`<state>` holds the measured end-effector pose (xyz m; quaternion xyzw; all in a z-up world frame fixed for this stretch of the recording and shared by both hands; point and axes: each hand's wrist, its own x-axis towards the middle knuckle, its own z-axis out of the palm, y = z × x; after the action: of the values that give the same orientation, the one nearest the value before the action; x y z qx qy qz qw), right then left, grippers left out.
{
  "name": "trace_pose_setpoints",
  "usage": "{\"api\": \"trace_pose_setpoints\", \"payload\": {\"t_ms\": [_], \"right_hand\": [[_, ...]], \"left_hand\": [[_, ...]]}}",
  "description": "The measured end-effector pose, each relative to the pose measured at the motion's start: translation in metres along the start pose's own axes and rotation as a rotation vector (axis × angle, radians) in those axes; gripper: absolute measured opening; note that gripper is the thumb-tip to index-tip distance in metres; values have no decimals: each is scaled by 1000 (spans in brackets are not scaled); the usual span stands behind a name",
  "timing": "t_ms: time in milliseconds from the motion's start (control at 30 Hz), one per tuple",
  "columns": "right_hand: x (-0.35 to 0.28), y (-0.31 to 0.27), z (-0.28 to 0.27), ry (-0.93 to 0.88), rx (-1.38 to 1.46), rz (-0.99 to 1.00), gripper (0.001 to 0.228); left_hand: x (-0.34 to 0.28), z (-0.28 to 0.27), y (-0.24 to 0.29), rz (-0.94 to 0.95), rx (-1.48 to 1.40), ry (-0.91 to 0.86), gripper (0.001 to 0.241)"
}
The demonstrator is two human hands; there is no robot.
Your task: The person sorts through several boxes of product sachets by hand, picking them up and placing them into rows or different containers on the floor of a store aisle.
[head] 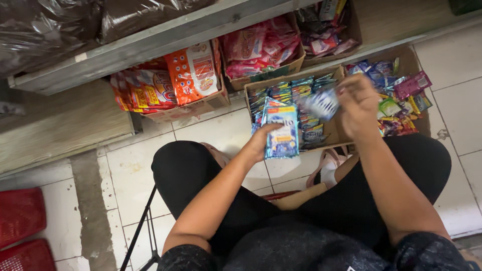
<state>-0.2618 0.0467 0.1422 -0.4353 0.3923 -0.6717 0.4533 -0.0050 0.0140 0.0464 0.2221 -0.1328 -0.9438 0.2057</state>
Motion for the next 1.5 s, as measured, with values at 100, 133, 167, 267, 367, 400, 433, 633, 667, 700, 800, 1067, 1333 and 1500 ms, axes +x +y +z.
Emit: {"api": "trace_pose_setpoints", "payload": {"t_ms": [100,133,167,267,367,400,433,633,667,700,800,1067,1333,1500], "right_hand": [[-13,3,16,-144,-24,278,19],[-18,5,26,-152,-189,392,17],[-22,9,38,-164,-333,286,15],[-28,11,71,-209,-739,-4,11],[-24,4,77,-240,-968,-129,12],[-23,4,78,-224,-963,-108,13],[-23,5,79,-208,-958,-88,15],[-11,-10,70,-529,-1021,-292,99],[-12,-9,75,-607,-1086,-298,109],[-16,-6,81,-685,-1151,-305,119],[-24,8,89,-761,-1313,-265,125],[-22,25,72,-613,-1238,-356,128],[-19,18,68,-692,-1160,-351,126],[-23,17,73,-682,-1194,-318,124]], "left_hand": [[5,-3,3,34,-115,98,47],[4,-1,2,49,-145,139,45],[1,0,2,74,-150,90,48],[-6,7,-1,103,-182,-17,58],[-4,4,-8,39,-152,1,55],[-3,1,-9,19,-80,30,48],[-3,-2,-11,-2,-8,58,42],[1,-6,-4,168,-53,153,38],[1,-8,-2,189,-70,167,39],[2,-12,-1,210,-87,180,39],[8,-22,-6,281,-35,206,40],[4,-18,-13,288,468,192,69],[-2,-18,-19,192,465,118,59],[-1,-29,-19,168,228,143,55]]}}
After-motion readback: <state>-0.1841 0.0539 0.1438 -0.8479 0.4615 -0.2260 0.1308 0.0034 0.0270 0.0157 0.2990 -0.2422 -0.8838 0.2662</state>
